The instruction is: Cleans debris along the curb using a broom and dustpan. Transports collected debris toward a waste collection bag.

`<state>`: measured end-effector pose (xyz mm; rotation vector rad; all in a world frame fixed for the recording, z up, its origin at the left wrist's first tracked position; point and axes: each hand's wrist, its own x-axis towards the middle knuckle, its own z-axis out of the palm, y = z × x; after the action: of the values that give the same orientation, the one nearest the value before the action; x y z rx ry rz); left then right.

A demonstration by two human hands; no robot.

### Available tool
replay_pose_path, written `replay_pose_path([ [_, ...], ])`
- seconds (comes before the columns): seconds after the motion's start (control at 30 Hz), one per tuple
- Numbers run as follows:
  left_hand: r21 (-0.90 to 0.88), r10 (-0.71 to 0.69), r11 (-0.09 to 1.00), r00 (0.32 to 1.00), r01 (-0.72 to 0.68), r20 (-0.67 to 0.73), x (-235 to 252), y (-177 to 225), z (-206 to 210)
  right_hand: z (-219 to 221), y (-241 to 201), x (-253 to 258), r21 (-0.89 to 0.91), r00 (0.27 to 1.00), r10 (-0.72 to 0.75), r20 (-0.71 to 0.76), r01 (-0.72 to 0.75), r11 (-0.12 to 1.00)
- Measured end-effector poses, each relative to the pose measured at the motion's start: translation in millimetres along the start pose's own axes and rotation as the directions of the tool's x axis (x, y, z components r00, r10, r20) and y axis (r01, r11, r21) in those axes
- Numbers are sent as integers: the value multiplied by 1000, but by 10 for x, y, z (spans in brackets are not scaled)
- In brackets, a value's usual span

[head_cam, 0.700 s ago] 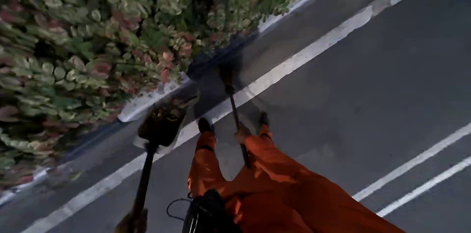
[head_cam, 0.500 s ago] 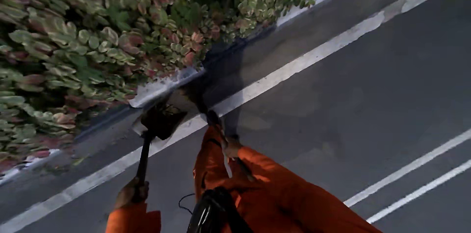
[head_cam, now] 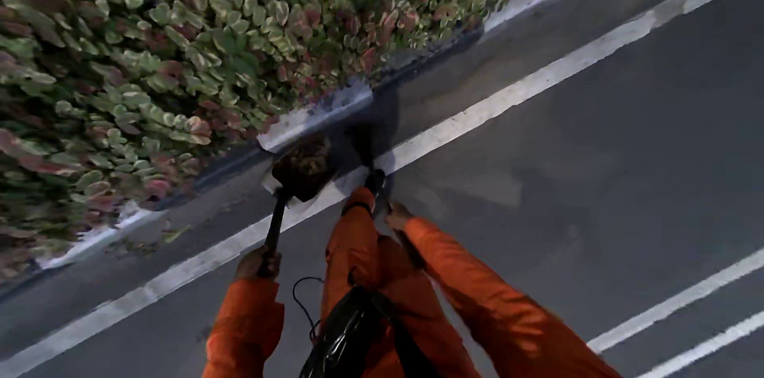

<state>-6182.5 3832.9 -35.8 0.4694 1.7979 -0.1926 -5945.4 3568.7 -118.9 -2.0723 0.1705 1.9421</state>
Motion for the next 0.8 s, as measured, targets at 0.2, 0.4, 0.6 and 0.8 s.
replay_pose_path([
  [0.2, -231, 5, 973, 995, 18, 99, 226, -145, -1144, 461, 550, -576, -73, 994, -97, 49, 100, 992],
  [0.4, -286, -23, 953, 966, 98, 256, 399, -114, -2463, 1218, 308, -395, 113, 964, 3, -266, 28, 993],
  [0.6, -336, -51, 937, 989, 97, 142, 862, 451, -3925, 2518, -1127, 450, -175, 969, -13, -247, -31, 984],
  [0.8, -47, -83, 996, 996, 82, -31, 1422, 1080, -4767, 4177, -1352, -54, -171, 995, 7, 103, 11, 985],
])
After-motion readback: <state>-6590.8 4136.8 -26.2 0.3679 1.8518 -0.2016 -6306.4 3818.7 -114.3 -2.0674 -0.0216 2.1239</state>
